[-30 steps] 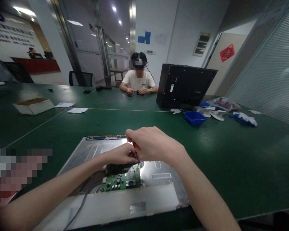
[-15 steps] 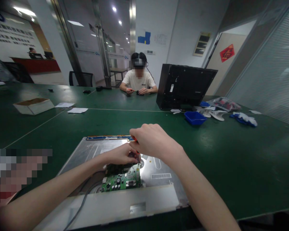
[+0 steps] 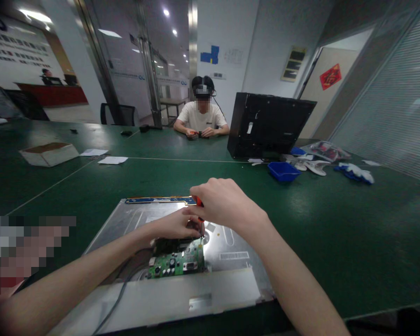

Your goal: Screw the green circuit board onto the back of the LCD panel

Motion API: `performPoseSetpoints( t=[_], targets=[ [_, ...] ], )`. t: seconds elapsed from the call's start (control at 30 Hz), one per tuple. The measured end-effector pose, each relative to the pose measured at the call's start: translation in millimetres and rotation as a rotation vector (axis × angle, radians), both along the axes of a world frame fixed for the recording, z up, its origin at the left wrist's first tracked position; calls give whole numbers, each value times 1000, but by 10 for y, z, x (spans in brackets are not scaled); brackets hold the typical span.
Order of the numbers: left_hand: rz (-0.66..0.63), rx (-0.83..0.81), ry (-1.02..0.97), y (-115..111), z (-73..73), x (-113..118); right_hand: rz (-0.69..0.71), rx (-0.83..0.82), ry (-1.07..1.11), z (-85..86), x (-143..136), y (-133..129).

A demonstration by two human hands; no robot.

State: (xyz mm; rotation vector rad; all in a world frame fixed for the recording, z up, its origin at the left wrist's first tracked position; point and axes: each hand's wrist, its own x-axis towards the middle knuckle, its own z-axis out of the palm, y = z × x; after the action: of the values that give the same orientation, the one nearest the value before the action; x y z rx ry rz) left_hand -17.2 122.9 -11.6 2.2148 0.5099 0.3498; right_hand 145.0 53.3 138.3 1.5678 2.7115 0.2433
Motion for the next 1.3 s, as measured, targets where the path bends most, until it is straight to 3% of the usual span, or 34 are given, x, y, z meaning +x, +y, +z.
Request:
performPoseSetpoints(
  t=[0.33, 0.63, 0.93, 1.13, 1.3],
  targets=[
    [17, -65, 0, -5, 31, 8, 118, -60, 39, 8, 41, -47],
    [-21, -62, -14, 12, 16, 11, 15, 25, -42, -8, -1, -13],
    [-3, -79, 11, 15, 20, 9, 151, -52, 53, 23, 61, -78],
    [-32, -54, -32, 4, 26, 10, 47, 19, -14, 27, 7, -78],
    [-12, -26, 4, 3, 28, 11, 63, 11, -4, 19, 15, -70]
  ],
)
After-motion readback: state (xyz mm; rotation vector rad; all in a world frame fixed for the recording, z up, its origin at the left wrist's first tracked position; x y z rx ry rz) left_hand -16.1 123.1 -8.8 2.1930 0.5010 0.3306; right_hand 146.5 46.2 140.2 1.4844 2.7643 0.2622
